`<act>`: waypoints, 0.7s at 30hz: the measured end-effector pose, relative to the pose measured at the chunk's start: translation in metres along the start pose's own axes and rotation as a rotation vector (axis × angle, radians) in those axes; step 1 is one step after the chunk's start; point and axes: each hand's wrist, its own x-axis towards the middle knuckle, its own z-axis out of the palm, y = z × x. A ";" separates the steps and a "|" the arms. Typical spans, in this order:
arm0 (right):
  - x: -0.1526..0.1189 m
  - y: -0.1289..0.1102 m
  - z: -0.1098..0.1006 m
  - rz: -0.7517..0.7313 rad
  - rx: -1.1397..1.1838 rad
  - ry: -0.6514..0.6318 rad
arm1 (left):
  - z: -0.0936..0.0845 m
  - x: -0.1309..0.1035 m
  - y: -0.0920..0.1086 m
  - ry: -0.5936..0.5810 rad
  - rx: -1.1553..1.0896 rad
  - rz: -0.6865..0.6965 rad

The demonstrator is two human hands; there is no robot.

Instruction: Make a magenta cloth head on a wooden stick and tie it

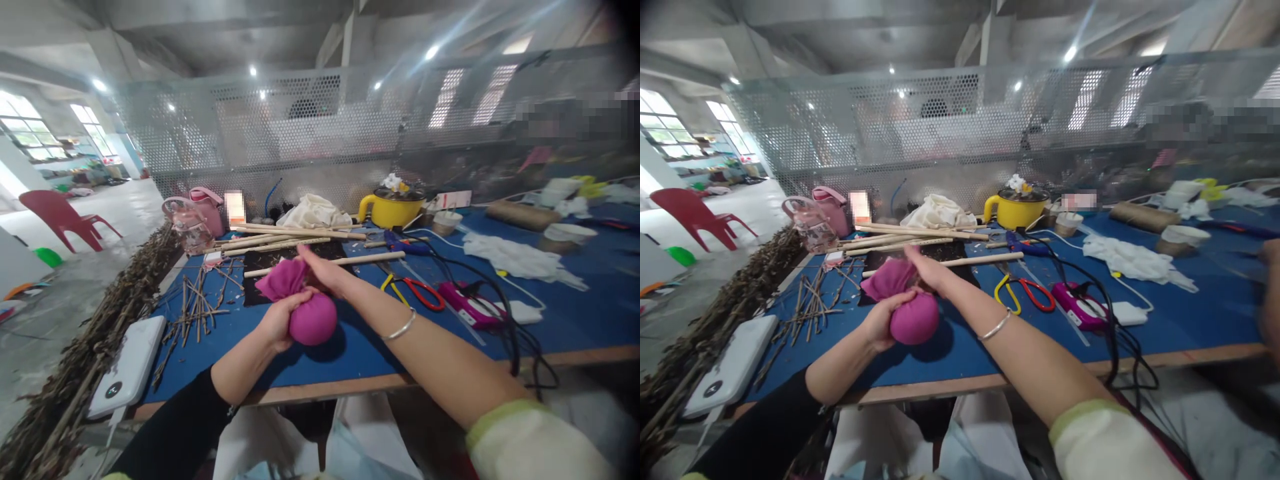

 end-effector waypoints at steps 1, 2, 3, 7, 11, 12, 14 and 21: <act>-0.005 -0.003 -0.003 0.069 0.107 0.024 | -0.002 0.004 0.001 0.051 -0.038 0.026; -0.012 -0.004 -0.004 0.132 0.218 0.029 | -0.004 0.007 0.002 0.083 -0.061 0.065; -0.021 -0.003 -0.002 0.172 0.312 0.012 | -0.007 0.010 0.001 0.100 -0.073 0.101; -0.055 0.011 0.023 0.016 0.388 -0.044 | -0.018 0.014 -0.010 0.138 -0.078 0.198; -0.061 0.023 0.044 -0.153 0.227 0.106 | -0.025 0.016 -0.021 0.290 0.027 0.226; -0.060 0.024 0.045 -0.161 0.200 0.134 | -0.026 0.016 -0.022 0.315 0.049 0.229; -0.058 0.025 0.040 -0.152 0.208 0.096 | -0.027 0.017 -0.023 0.333 0.065 0.223; -0.071 0.027 0.015 0.182 0.575 -0.190 | -0.024 0.011 -0.024 0.190 0.108 0.301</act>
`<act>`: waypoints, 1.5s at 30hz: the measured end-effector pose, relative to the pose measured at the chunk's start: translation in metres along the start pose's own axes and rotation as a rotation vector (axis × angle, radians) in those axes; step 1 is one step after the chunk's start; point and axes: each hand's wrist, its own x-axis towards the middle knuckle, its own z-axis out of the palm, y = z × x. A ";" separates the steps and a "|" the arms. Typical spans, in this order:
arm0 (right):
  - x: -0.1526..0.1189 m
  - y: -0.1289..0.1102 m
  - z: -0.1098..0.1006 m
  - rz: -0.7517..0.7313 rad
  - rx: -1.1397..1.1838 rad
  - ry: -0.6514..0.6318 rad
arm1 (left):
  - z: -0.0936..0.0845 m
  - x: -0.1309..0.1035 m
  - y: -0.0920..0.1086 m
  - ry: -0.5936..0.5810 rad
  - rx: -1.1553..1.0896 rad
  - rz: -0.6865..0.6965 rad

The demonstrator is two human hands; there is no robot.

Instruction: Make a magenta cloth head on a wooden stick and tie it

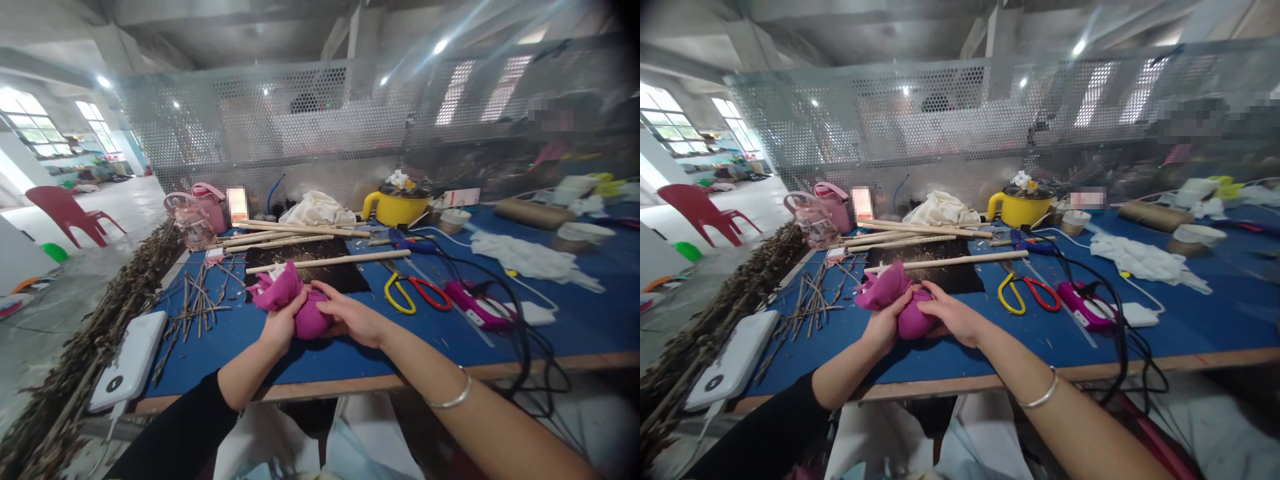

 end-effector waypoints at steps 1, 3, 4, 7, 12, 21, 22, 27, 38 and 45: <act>-0.001 0.001 0.000 -0.004 -0.040 0.027 | 0.000 -0.001 0.000 0.006 0.028 0.034; -0.001 0.002 0.003 -0.051 -0.158 0.081 | -0.001 -0.003 0.000 0.019 0.093 0.073; 0.000 0.002 0.004 -0.091 -0.200 0.099 | -0.001 -0.003 0.001 0.016 0.125 0.079; 0.001 0.002 0.005 -0.124 -0.220 0.083 | -0.002 -0.004 0.002 -0.014 0.222 0.072; -0.001 -0.002 0.003 0.017 -0.165 0.067 | -0.005 0.000 0.000 -0.055 0.214 0.083; 0.001 -0.001 0.005 0.035 -0.139 0.072 | -0.003 -0.003 0.002 -0.057 0.237 0.086; 0.001 0.000 0.006 0.022 -0.158 0.073 | -0.001 -0.004 0.002 -0.051 0.250 0.084; 0.004 0.006 0.009 -0.051 -0.238 0.143 | 0.003 -0.006 0.003 0.022 0.377 0.116; 0.003 0.007 0.014 -0.033 -0.063 0.194 | 0.000 -0.002 0.000 0.062 0.494 0.153; -0.001 0.020 -0.003 -0.100 -0.202 0.191 | -0.005 0.007 0.008 -0.133 0.722 0.294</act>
